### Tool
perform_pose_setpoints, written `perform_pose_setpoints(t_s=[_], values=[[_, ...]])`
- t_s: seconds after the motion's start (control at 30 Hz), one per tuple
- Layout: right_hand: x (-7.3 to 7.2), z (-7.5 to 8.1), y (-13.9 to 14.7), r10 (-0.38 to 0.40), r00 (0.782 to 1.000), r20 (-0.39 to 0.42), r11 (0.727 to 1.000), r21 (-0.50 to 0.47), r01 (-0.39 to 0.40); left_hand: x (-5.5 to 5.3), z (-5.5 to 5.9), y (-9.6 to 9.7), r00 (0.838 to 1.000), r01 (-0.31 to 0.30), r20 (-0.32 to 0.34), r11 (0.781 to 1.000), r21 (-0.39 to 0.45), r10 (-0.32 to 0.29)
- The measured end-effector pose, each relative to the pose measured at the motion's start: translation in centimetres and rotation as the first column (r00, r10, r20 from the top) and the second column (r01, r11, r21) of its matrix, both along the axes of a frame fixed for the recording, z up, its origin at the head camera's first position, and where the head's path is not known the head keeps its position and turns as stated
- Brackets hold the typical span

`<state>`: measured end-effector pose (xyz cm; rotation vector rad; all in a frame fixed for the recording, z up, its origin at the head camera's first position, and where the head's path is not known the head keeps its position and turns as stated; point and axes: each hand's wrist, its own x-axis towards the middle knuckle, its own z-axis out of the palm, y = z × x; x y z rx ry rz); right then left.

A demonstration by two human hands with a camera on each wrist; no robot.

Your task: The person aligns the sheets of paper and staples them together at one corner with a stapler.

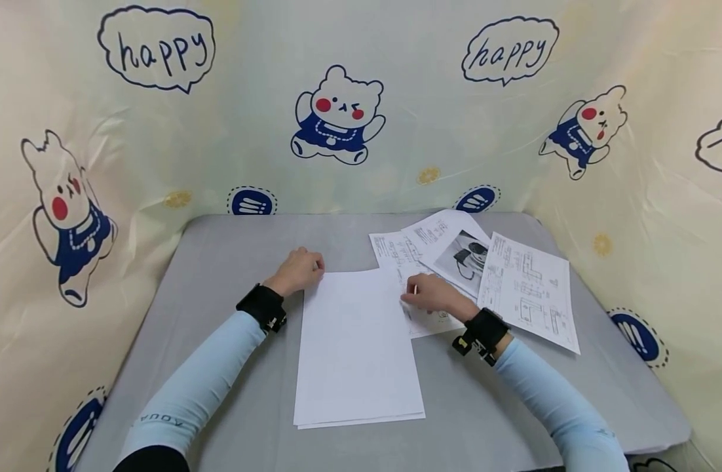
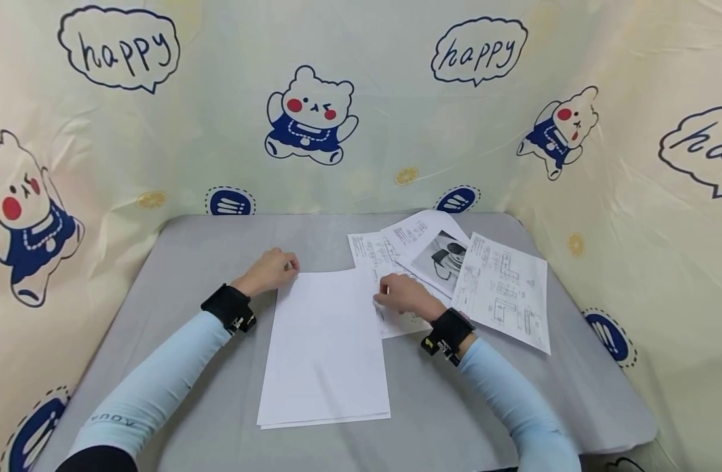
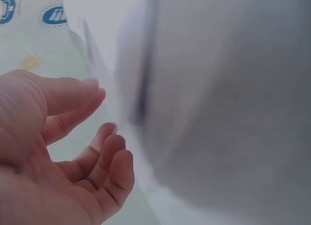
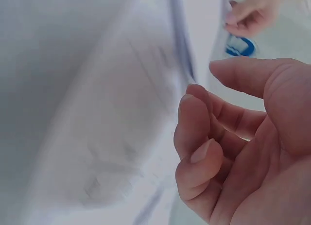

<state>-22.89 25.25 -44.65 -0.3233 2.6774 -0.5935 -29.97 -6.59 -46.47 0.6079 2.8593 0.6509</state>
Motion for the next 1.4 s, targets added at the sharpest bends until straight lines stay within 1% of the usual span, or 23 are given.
perform_pose_setpoints(t_s=[0.1, 0.17, 0.23, 0.3, 0.4, 0.5, 0.63, 0.73, 0.83, 0.97, 1.07, 1.17, 1.3, 1.4], values=[[-0.7, 1.6, 1.1, -0.027, 1.000, 0.007, 0.999, -0.025, 0.027, -0.3, 0.9, 0.2, 0.999, -0.016, -0.047, 0.999, 0.027, 0.018], [-1.0, 2.6, 2.0, -0.030, 1.000, -0.007, 0.999, -0.029, 0.030, -0.5, 1.5, 0.6, 0.996, -0.014, -0.082, 0.999, 0.045, 0.018], [-1.3, 3.6, 2.9, -0.042, 0.999, -0.015, 0.998, -0.036, 0.042, -0.5, 2.3, 1.1, 0.994, 0.000, -0.105, 0.998, 0.060, 0.007], [-1.4, 4.5, 3.9, -0.053, 0.998, -0.029, 0.998, -0.039, 0.052, -0.3, 3.1, 1.9, 0.993, 0.022, -0.114, 0.997, 0.073, -0.013], [-1.7, 5.8, 5.3, -0.083, 0.996, -0.035, 0.996, -0.049, 0.081, 0.3, 4.3, 3.4, 0.994, 0.048, -0.102, 0.993, 0.103, -0.038], [-2.1, 6.6, 6.8, -0.117, 0.993, -0.036, 0.991, -0.063, 0.114, 0.7, 5.1, 5.0, 0.994, 0.072, -0.089, 0.986, 0.148, -0.059], [-2.8, 7.1, 9.2, -0.166, 0.986, -0.025, 0.983, -0.081, 0.164, 0.9, 5.7, 7.0, 0.998, 0.057, -0.046, 0.971, 0.231, -0.047], [-3.2, 7.2, 11.0, -0.206, 0.978, -0.008, 0.975, -0.092, 0.205, 1.2, 5.7, 8.4, 0.999, 0.031, 0.011, 0.960, 0.279, -0.036], [-3.4, 7.3, 12.7, -0.243, 0.970, 0.026, 0.962, -0.121, 0.245, 1.7, 5.4, 10.0, 0.997, 0.018, 0.062, 0.956, 0.294, -0.038], [-3.8, 7.6, 14.7, -0.274, 0.961, 0.043, 0.949, -0.152, 0.278, 2.4, 4.9, 12.4, 0.994, 0.013, 0.095, 0.953, 0.301, -0.044], [-3.8, 7.9, 15.8, -0.302, 0.953, 0.027, 0.942, -0.146, 0.302, 2.8, 4.5, 14.4, 0.992, 0.021, 0.109, 0.952, 0.306, -0.057], [-3.4, 8.2, 16.9, -0.335, 0.942, 0.022, 0.933, -0.132, 0.335, 3.3, 3.9, 16.3, 0.987, 0.041, 0.133, 0.951, 0.307, -0.085], [-2.5, 7.8, 18.7, -0.381, 0.924, 0.036, 0.917, -0.113, 0.383, 4.3, 3.0, 18.3, 0.981, 0.070, 0.155, 0.952, 0.297, -0.120], [-1.6, 7.4, 20.3, -0.413, 0.910, 0.043, 0.904, -0.098, 0.416, 4.9, 2.4, 19.3, 0.978, 0.065, 0.169, 0.954, 0.294, -0.119]])
